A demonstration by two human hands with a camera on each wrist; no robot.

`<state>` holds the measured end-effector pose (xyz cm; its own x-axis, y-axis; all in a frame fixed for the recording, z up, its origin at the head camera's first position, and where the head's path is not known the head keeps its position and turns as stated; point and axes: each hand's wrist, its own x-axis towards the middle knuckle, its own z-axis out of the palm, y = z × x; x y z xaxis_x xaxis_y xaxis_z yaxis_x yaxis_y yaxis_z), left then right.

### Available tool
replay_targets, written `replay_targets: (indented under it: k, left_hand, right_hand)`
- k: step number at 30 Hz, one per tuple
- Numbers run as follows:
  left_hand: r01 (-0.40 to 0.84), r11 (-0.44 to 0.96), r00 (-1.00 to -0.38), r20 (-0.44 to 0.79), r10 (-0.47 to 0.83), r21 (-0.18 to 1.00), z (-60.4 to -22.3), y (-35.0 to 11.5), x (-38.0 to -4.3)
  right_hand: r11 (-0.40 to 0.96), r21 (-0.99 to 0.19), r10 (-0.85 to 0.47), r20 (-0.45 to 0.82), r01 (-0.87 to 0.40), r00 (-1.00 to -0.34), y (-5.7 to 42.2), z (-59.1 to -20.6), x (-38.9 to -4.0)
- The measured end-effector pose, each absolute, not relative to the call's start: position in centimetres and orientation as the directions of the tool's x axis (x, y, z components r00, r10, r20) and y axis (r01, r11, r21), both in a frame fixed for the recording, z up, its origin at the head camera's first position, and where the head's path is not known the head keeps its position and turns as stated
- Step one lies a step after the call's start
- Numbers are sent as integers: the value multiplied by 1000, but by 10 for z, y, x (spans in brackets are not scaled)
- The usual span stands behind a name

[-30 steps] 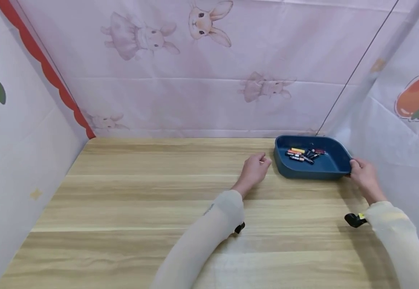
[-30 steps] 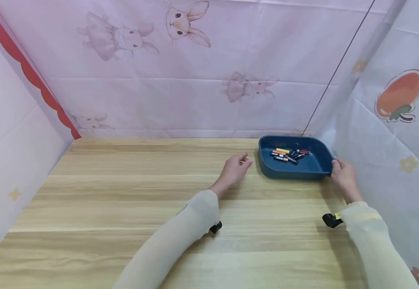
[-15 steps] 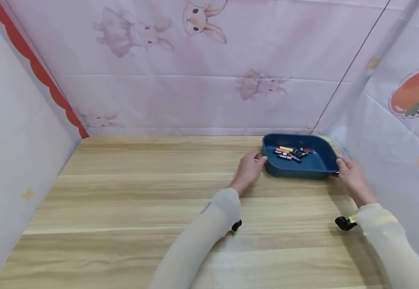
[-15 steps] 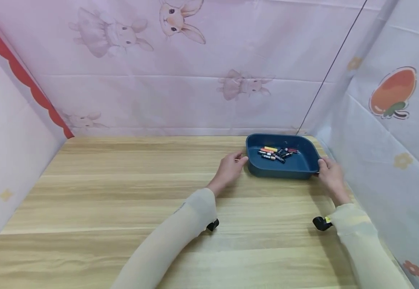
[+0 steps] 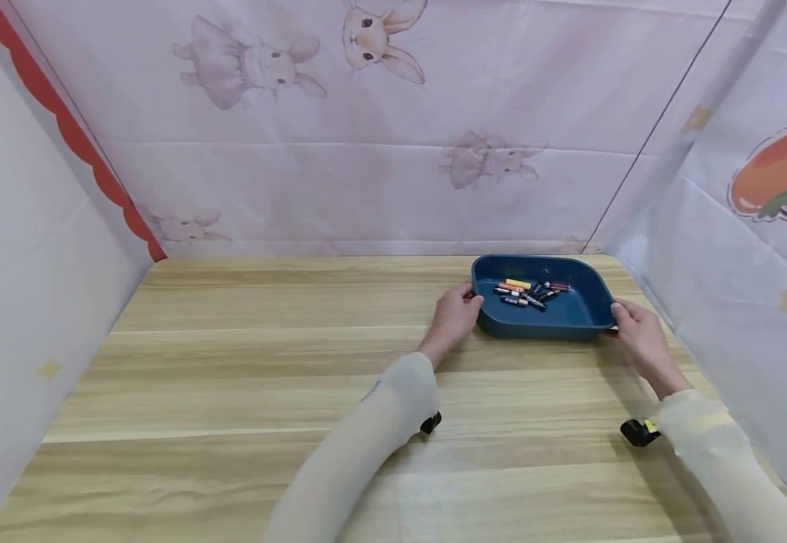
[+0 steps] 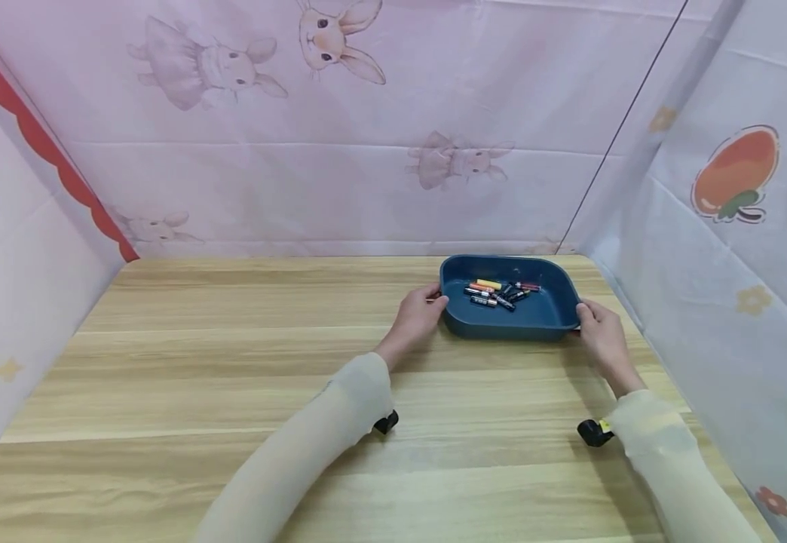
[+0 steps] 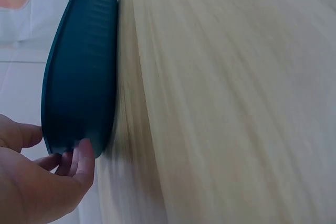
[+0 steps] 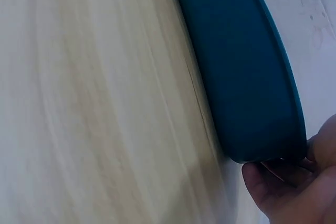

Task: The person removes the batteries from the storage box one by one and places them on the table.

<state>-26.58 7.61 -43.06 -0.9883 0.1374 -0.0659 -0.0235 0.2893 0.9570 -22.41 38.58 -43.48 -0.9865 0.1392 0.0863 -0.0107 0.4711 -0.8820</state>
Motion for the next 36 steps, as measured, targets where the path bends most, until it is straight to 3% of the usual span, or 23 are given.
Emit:
replay_targets:
  k: [18,36]
  left_hand:
    - [20,399,-979,-64,195,917,-427,33,-260]
    - [-36,439,-978,-122,169,898,-419,-11,-239]
  right_hand:
    - [448,-894,56,52,-22,-997,355,-431,-212]
    - [478,-877,18,-29,34,-999,325,-427,-203]
